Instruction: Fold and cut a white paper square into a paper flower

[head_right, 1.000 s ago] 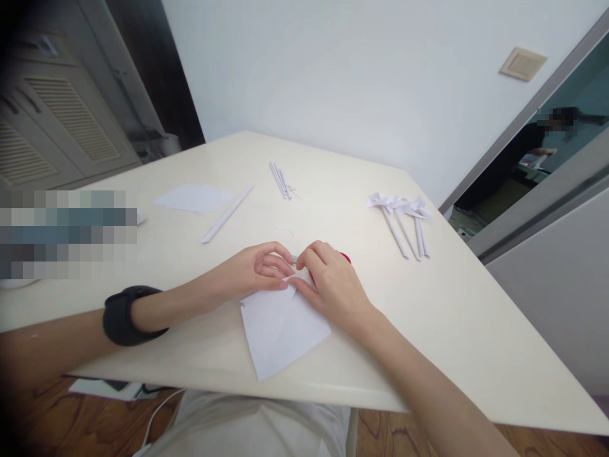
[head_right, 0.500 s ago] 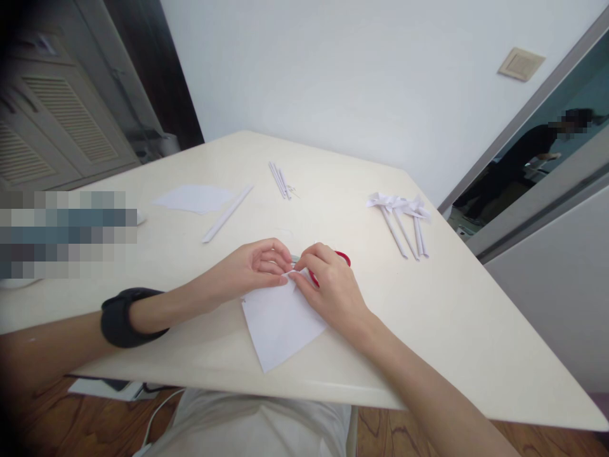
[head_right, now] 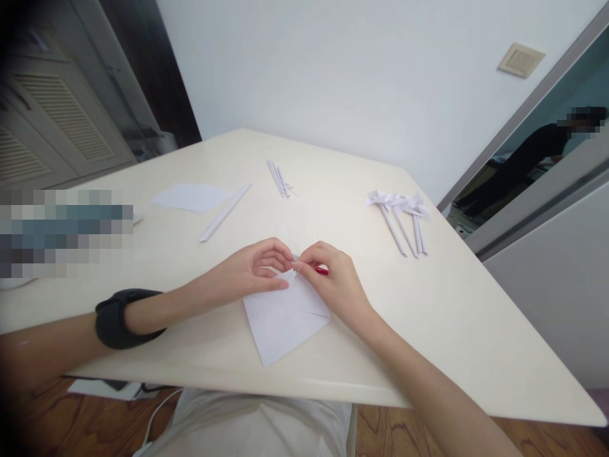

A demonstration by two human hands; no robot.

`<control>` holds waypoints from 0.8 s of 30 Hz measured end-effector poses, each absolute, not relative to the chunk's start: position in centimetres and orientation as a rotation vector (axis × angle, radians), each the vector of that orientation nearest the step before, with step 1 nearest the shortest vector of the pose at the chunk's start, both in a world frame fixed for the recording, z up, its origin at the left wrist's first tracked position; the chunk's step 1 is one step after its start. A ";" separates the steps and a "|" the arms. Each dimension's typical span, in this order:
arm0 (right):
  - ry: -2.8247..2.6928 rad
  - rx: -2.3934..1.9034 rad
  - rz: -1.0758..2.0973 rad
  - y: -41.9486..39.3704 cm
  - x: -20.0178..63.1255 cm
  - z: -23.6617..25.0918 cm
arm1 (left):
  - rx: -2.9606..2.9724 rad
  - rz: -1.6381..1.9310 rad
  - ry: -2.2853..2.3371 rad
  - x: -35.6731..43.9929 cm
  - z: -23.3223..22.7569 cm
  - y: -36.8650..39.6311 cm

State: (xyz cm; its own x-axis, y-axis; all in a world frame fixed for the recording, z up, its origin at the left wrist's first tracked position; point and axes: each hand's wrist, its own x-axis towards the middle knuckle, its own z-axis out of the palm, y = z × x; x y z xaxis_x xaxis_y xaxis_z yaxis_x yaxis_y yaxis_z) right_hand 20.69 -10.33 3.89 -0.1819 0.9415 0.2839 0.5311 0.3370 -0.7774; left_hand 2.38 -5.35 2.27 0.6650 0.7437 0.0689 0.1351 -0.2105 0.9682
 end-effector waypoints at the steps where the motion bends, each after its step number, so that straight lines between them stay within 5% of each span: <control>1: -1.841 -1.287 0.670 -10.3 20.6 3.9 | 1.748 0.639 0.725 2.4 2.1 -5.3; 9: -1.857 -1.203 0.659 -10.4 20.7 4.2 | 1.771 0.444 0.657 2.6 1.4 -4.8; 24: -1.649 -1.388 0.826 -9.5 22.3 4.4 | 1.606 0.636 0.787 2.2 3.2 -5.4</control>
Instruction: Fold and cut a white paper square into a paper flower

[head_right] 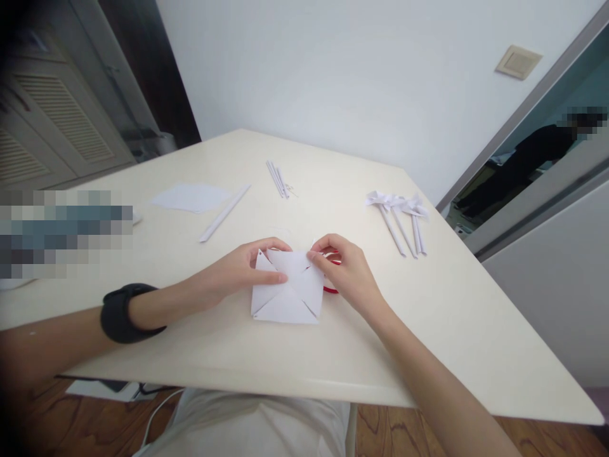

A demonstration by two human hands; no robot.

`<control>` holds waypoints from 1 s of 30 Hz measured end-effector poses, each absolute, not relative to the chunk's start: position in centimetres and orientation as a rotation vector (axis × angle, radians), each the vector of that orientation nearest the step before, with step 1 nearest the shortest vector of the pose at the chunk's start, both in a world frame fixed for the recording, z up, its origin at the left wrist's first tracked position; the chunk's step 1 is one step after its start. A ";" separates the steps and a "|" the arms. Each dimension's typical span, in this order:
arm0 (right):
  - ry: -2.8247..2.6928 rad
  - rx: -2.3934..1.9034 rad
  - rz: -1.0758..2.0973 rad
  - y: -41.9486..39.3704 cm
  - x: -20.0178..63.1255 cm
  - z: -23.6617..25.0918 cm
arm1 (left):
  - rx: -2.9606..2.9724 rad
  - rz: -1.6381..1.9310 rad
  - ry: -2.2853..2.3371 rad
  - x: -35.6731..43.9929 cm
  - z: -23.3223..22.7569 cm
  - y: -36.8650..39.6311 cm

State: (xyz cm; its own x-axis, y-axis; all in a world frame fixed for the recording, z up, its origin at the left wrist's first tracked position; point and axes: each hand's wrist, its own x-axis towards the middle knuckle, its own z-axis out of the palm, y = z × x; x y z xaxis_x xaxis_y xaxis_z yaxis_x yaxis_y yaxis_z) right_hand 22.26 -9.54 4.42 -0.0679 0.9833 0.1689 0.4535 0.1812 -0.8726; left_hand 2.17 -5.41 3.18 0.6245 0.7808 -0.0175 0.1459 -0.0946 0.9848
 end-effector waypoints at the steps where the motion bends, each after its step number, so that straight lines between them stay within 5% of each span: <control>1: -1.659 -1.392 0.821 -9.6 22.2 4.5 | 1.608 0.627 0.791 2.2 3.2 -5.4; 30: -2.051 -1.276 0.276 -10.3 20.6 3.1 | 1.673 0.517 0.662 2.6 1.8 -4.3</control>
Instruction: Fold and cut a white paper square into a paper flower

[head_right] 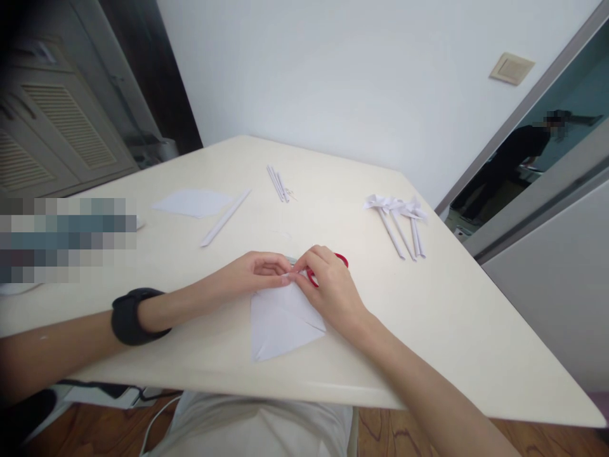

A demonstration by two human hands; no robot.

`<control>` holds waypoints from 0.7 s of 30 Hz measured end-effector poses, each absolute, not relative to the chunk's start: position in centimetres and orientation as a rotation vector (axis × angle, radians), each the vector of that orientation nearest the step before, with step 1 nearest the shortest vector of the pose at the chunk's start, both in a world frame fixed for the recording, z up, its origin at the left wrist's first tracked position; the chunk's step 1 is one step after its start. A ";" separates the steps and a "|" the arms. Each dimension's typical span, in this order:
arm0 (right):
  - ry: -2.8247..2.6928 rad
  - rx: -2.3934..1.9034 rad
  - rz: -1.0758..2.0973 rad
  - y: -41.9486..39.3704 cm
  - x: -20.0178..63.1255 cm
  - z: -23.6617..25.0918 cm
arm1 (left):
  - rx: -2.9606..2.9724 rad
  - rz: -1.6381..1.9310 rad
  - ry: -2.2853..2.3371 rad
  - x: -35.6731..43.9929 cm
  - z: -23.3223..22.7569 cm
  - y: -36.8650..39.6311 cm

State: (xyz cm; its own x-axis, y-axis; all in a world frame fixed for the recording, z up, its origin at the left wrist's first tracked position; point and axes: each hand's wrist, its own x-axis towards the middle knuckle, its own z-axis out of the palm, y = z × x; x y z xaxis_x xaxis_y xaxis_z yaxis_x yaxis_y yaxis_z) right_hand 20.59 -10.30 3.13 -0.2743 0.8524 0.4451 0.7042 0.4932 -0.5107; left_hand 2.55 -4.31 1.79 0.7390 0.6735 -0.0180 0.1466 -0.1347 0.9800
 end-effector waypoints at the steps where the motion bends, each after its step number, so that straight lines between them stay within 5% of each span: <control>1: -2.051 -1.270 0.261 -10.3 20.6 3.1 | 1.668 0.525 0.668 2.6 1.7 -4.3; 21: -1.984 -1.166 0.115 -10.6 20.4 3.1 | 1.625 0.524 0.719 2.4 3.8 -5.3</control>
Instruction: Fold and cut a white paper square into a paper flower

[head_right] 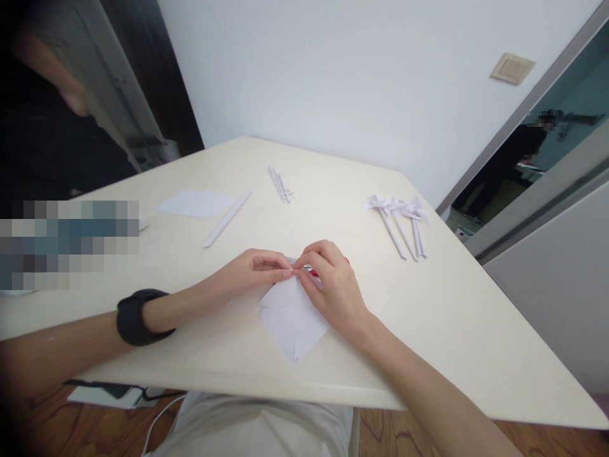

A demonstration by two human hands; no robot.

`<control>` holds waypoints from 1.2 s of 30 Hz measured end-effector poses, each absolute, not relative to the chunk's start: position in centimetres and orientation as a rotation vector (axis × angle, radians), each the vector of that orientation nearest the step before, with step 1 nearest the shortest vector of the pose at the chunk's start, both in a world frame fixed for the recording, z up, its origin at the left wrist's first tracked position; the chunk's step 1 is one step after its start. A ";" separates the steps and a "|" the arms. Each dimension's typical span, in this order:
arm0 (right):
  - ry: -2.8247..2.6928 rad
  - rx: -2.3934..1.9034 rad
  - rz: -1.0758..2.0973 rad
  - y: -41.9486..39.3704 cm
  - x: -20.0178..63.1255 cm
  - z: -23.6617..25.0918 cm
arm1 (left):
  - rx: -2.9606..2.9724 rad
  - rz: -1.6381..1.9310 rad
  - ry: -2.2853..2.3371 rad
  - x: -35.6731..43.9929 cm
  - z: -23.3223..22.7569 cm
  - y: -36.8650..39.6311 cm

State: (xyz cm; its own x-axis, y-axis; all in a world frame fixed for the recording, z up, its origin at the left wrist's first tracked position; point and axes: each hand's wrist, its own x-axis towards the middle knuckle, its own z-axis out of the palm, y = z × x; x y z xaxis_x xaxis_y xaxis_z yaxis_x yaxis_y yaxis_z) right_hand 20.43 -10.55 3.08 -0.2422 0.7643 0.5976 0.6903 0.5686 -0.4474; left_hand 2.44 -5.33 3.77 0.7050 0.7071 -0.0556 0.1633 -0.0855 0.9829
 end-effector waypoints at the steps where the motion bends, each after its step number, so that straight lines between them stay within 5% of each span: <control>1: -1.995 -1.162 0.098 -10.5 20.5 3.1 | 1.627 0.526 0.727 2.4 3.8 -5.3; 12: -2.121 -1.103 -0.042 -10.4 21.0 3.3 | 1.614 0.658 0.775 2.5 3.7 -5.6; 26: -1.924 -1.185 0.612 -9.9 20.9 3.4 | 1.975 0.668 0.813 2.4 3.7 -5.6; 36: -1.901 -1.213 0.600 -9.9 20.9 3.2 | 2.080 0.724 0.834 2.4 3.1 -5.4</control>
State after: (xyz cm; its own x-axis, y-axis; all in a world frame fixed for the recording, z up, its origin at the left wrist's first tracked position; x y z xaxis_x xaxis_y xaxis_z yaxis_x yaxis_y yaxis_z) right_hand 20.90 -9.87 3.24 -0.2341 0.9019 0.3630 0.5299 0.4314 -0.7301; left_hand 2.35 -5.38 3.13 0.6245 0.7515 0.2127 0.3161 -0.4922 0.8110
